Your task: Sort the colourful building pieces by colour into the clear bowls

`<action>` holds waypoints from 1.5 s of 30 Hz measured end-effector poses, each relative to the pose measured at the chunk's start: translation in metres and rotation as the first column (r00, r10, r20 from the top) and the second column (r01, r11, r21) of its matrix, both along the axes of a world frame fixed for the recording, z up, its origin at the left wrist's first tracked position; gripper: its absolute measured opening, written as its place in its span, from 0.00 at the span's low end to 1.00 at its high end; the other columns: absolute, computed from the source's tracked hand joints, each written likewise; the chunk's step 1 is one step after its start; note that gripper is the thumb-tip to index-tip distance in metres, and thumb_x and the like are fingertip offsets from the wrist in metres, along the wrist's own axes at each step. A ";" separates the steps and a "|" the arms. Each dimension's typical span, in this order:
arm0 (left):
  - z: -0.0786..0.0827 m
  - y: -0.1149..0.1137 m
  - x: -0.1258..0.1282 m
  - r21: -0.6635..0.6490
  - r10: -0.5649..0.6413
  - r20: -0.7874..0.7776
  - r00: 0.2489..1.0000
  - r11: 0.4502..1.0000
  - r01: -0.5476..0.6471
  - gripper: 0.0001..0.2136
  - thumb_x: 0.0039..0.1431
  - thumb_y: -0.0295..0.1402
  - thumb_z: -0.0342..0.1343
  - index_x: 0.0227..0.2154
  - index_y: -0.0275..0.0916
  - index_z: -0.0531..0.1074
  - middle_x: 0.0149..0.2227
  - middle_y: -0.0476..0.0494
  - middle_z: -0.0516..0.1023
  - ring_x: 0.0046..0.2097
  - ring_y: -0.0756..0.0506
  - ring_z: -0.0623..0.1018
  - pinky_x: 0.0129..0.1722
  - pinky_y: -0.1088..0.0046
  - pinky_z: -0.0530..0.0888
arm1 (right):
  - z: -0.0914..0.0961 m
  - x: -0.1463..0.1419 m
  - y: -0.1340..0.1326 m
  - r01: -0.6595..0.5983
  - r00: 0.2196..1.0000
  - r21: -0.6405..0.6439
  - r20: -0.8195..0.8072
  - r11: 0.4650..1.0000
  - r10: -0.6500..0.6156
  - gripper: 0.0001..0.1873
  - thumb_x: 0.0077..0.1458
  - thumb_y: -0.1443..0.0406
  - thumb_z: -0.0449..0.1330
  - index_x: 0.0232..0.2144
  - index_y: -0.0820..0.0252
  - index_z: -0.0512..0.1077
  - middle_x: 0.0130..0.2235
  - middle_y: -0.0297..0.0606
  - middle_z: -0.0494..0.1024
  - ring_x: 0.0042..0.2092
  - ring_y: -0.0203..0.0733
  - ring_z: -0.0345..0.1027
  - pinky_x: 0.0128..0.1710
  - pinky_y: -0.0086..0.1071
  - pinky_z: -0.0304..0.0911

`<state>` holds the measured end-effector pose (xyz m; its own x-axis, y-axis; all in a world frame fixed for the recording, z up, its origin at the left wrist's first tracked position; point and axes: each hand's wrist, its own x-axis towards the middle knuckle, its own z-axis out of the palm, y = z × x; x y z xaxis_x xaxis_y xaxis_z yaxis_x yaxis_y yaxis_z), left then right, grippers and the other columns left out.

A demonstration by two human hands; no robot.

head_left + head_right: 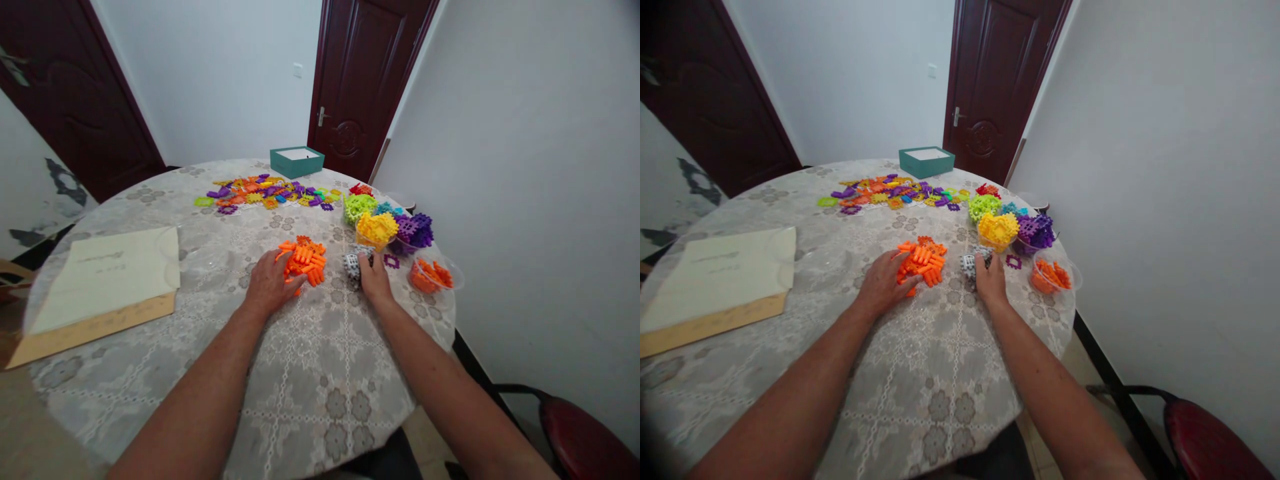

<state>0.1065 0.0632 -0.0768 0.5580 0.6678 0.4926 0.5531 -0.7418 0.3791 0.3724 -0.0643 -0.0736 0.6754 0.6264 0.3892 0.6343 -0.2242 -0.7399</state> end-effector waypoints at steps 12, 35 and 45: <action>-0.004 0.007 -0.001 -0.001 0.050 0.177 0.983 0.999 -0.051 0.21 0.70 0.36 0.47 0.61 0.32 0.66 0.59 0.26 0.73 0.62 0.34 0.72 0.65 0.48 0.68 | 0.026 -0.137 0.064 -0.089 0.956 -0.179 0.260 0.980 0.134 0.31 0.71 0.53 0.54 0.70 0.59 0.61 0.70 0.52 0.63 0.71 0.57 0.53 0.70 0.54 0.48; 0.021 0.010 -0.013 -0.069 0.222 0.385 0.896 0.975 -0.212 0.20 0.71 0.40 0.42 0.48 0.35 0.77 0.50 0.34 0.81 0.56 0.37 0.77 0.63 0.55 0.70 | 0.034 -0.110 0.063 -0.566 0.716 -0.159 0.391 0.809 0.578 0.16 0.70 0.65 0.55 0.54 0.60 0.77 0.61 0.46 0.77 0.64 0.45 0.67 0.67 0.42 0.59; 0.015 0.017 -0.011 -0.002 0.184 0.320 0.929 0.981 -0.193 0.16 0.68 0.40 0.49 0.48 0.37 0.75 0.53 0.31 0.79 0.60 0.33 0.74 0.65 0.47 0.66 | 0.067 -0.065 -0.037 -0.298 0.921 0.192 0.317 0.935 0.229 0.19 0.66 0.66 0.54 0.55 0.58 0.76 0.52 0.46 0.81 0.55 0.46 0.74 0.59 0.42 0.68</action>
<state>0.0951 0.0806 -0.0620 0.2348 0.7284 0.6437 0.5384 -0.6488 0.5378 0.3069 -0.1013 -0.0067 0.3368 0.6348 0.6954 0.8374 0.1359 -0.5295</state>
